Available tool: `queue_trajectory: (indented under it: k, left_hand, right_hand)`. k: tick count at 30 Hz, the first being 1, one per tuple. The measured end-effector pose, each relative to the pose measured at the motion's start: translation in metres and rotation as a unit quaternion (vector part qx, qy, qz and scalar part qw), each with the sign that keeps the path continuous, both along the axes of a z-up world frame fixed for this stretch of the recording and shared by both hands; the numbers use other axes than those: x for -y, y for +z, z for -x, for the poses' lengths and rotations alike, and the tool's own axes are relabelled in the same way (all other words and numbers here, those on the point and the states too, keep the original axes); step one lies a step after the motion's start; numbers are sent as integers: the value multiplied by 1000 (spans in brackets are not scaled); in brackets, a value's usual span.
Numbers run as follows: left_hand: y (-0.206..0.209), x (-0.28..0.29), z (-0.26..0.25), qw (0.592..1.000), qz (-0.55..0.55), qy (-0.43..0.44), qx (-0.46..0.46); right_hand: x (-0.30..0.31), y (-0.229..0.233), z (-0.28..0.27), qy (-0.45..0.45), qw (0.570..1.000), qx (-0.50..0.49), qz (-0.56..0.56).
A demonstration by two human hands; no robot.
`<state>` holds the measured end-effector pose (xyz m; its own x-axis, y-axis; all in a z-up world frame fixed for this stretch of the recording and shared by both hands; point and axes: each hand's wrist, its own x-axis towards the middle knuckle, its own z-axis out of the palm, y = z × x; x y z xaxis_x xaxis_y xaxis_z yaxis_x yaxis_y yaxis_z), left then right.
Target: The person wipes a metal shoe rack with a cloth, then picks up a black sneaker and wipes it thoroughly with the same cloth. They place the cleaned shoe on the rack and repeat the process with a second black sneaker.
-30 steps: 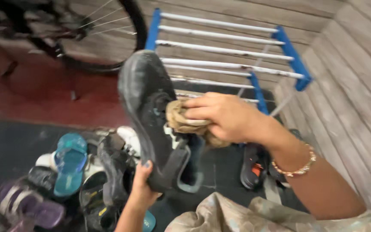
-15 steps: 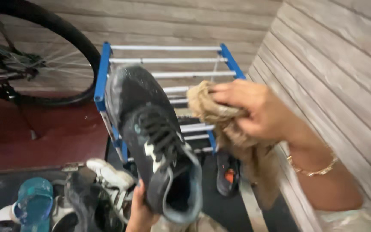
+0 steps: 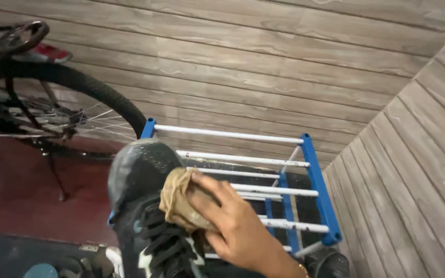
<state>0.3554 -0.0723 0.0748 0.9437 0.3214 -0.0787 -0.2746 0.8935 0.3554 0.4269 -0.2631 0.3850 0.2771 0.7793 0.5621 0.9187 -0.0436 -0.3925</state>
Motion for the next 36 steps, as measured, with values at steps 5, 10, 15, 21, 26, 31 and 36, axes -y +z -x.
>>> queue_trajectory:
  k: [5,10,15,21,26,31,36]
  left_hand:
    - [-8,-26,-10,999,-2,-28,-27]
    - [-6,-59,-13,998,3,-60,-18]
    - [11,-74,27,992,13,-124,-36]
    - [30,-71,62,976,9,-210,-64]
    - [42,-35,73,964,14,-250,-93]
    - [40,29,56,966,24,-236,-106]
    - [24,70,5,976,26,-189,-103]
  right_hand:
    - [-23,-17,-17,2,997,-80,-2]
    - [-44,-32,-12,-30,998,-49,8]
    - [-24,-46,13,-88,987,-127,52]
    - [11,-12,22,-183,976,-118,28]
    - [32,39,6,-204,966,-143,-73]
    - [28,13,-32,-139,988,-74,-7]
    - [90,-44,-24,-128,953,-273,-27]
